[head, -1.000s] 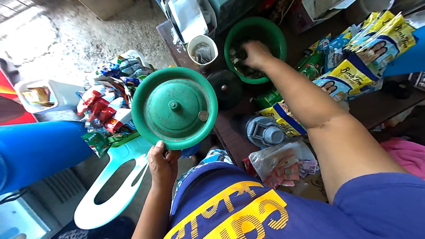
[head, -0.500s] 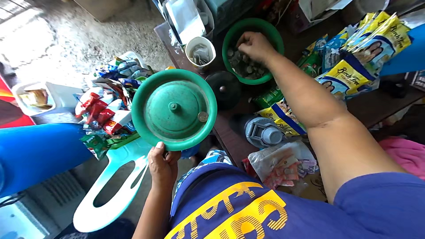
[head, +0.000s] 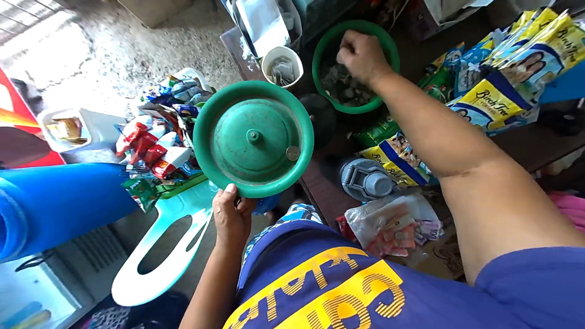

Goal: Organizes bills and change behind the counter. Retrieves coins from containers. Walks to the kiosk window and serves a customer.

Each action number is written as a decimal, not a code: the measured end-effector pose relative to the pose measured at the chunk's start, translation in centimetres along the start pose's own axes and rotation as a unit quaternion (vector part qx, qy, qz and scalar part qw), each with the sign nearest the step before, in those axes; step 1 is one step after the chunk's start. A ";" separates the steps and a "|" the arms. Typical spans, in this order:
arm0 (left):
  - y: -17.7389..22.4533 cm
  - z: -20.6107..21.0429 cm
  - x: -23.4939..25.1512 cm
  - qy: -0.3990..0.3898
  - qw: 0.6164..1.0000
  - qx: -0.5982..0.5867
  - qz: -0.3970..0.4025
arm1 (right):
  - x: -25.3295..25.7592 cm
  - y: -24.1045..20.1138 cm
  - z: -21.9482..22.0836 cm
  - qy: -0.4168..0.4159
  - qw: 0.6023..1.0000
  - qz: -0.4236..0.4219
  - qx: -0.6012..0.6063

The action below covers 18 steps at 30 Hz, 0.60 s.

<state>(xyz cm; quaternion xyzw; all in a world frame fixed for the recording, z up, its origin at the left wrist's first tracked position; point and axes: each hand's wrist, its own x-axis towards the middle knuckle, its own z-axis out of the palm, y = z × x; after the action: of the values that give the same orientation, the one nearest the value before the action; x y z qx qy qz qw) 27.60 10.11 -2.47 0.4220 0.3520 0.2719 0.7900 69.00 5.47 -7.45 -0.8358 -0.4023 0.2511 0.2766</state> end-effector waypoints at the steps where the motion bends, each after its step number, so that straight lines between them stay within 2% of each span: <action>1: 0.0 0.0 0.1 -0.005 1.000 0.000 0.000 | -0.4 0.0 -0.2 0.022 0.993 0.013 0.116; 2: 0.0 0.1 0.2 -0.008 1.000 0.004 0.000 | -0.8 -0.2 -0.2 0.040 0.964 0.026 0.261; 4: 0.1 0.5 0.7 -0.009 1.000 0.015 -0.001 | -1.9 -1.6 -0.8 0.032 0.862 0.057 0.503; 5: 0.3 0.8 1.0 -0.009 1.000 0.024 -0.003 | -2.4 -2.4 -1.2 0.016 0.826 0.066 0.559; 7: 0.7 1.5 1.8 -0.019 0.999 0.044 -0.006 | -3.2 -4.2 -2.2 -0.022 0.798 0.061 0.599; 8: 1.0 1.9 2.4 -0.030 0.998 0.050 -0.006 | -3.6 -5.2 -2.7 -0.039 0.803 0.049 0.592; 12: 1.5 4.6 5.1 -0.090 0.993 0.081 0.008 | -5.4 -9.6 -4.7 -0.075 0.881 -0.055 0.464; 15: 1.9 7.3 7.0 -0.142 0.984 0.110 0.018 | -6.2 -11.5 -5.8 -0.075 0.960 -0.165 0.213; 18: 1.8 9.8 8.7 -0.175 0.979 0.102 0.021 | -7.2 -12.2 -5.7 -0.016 0.978 -0.208 -0.021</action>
<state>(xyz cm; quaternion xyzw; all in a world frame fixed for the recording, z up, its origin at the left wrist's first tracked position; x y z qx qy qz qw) 40.28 12.67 0.14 0.5486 0.2247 0.1732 0.7865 62.20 4.51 6.15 -0.7357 -0.5767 0.1925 0.2984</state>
